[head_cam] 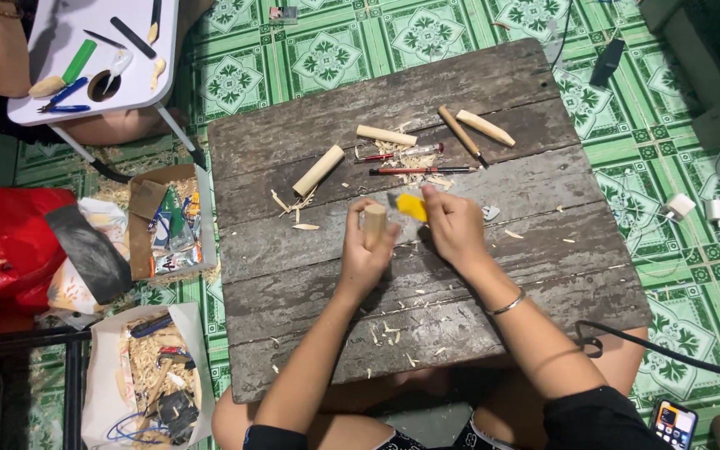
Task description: The person carves a small piece of wood with a utility knife on a low wooden table.
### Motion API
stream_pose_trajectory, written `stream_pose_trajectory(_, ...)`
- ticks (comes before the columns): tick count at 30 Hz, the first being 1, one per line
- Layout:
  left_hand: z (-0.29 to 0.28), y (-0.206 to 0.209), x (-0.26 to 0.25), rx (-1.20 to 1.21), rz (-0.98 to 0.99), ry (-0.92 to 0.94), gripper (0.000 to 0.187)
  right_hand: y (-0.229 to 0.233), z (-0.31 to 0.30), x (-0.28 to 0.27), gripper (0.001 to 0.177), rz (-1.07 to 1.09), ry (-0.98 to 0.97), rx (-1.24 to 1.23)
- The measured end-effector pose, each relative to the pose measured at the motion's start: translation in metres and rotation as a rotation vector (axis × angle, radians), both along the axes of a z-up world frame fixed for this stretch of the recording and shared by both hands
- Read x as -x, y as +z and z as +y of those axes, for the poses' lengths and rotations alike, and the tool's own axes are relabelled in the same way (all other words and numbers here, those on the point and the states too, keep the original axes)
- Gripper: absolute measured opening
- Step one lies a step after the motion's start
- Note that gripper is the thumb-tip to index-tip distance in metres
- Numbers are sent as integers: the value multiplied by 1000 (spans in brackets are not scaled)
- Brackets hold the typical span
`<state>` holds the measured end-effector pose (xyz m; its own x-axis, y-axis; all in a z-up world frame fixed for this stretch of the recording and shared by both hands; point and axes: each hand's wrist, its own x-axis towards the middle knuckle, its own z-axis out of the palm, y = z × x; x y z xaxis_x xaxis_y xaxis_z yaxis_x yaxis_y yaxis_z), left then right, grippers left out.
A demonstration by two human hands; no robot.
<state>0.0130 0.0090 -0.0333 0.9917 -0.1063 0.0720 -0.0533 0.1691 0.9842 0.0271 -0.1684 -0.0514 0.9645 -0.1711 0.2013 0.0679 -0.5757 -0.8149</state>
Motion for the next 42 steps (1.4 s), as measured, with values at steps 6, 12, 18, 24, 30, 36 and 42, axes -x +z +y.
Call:
stream_pose_trajectory(6, 15, -12, -15, 393, 213, -139, 40, 74, 4, 11, 32, 133, 329, 80)
stream_pose_trajectory(12, 36, 11, -20, 287, 239, -239, 53, 75, 9, 12, 30, -29, 539, 234)
stream_pose_trajectory(18, 34, 3, -20, 117, 105, -355, 67, 46, 0, 7, 31, -93, 488, 268)
stream_pose_trajectory(24, 33, -2, -20, 36, 82, -324, 63, 35, -3, 4, 29, -139, 446, 298)
stream_pose_trajectory(30, 22, -4, -20, 71, 79, -174, 58, 25, 3, 4, 32, -219, 346, 321)
stream_pose_trajectory(36, 18, 8, -15, 156, 74, -117, 49, -1, 17, 4, 33, -215, 235, 248)
stream_pose_trajectory(42, 20, 6, -11, 308, 211, -220, 48, -6, -4, -6, 35, -270, 112, 165)
